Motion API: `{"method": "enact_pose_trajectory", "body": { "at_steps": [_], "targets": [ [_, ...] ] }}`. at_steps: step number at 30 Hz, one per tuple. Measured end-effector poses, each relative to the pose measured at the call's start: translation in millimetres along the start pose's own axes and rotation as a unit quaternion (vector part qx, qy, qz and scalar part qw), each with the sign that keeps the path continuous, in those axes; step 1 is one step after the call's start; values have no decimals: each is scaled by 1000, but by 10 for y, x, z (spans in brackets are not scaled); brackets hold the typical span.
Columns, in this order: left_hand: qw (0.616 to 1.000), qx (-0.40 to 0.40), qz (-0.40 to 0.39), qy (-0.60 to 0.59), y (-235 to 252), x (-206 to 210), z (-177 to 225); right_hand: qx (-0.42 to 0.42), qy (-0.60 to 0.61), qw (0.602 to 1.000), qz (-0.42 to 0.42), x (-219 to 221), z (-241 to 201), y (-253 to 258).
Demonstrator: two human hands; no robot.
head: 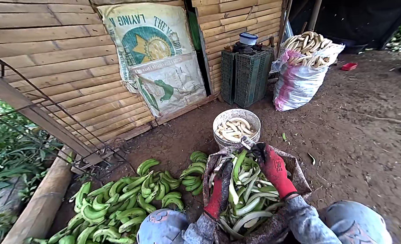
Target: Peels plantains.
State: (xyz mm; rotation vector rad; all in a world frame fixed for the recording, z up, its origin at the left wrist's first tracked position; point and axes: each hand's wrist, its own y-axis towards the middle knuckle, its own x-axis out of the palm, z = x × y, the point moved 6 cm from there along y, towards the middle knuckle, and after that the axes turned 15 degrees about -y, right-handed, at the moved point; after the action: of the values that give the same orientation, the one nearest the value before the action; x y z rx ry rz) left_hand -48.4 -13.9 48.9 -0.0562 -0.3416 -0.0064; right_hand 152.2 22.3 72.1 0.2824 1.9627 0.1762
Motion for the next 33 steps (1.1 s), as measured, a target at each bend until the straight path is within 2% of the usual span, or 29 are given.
{"method": "enact_pose_trajectory", "body": {
  "at_steps": [1,3,6,8,10,12,14,16,18,21,24,26,28,30,33],
  "targets": [
    [999,-10,18,-30,13,5,-18,8,26,1000,17,-32,77,31],
    [994,-24,34,-103,139,-93,-38,-44,91,995,12,-29,16,-101],
    [985,53,12,-166,371,-224,31,-181,181,960,-111,194,-305,-516],
    [984,56,-21,-168,388,-228,32,-211,133,958,-143,318,-393,-615],
    [992,18,-79,-92,331,-239,-77,-179,41,980,-70,221,-348,-495],
    [990,-56,-132,6,275,-206,-185,-114,-24,993,3,62,-205,-286],
    [980,-92,-160,69,227,-207,-235,-37,-29,999,3,-58,-24,-127],
    [992,-74,-96,-38,278,-277,-297,-25,0,1000,-12,-119,29,-138],
    [989,-13,-15,-146,345,-320,-201,-70,51,996,-28,-21,-121,-360],
    [958,81,95,-258,389,-319,-6,-145,107,983,-41,224,-449,-748],
    [942,101,92,-308,380,-354,-9,-150,56,986,-40,277,-591,-807],
    [959,105,76,-254,304,-307,2,-136,11,990,-33,226,-572,-700],
    [983,119,102,-92,233,-291,52,-123,-10,992,-31,214,-518,-596],
    [980,128,143,50,179,-259,123,-133,-12,991,-7,221,-473,-558],
    [980,117,106,121,153,-238,102,-136,-15,990,17,229,-433,-491]
  ]
}}
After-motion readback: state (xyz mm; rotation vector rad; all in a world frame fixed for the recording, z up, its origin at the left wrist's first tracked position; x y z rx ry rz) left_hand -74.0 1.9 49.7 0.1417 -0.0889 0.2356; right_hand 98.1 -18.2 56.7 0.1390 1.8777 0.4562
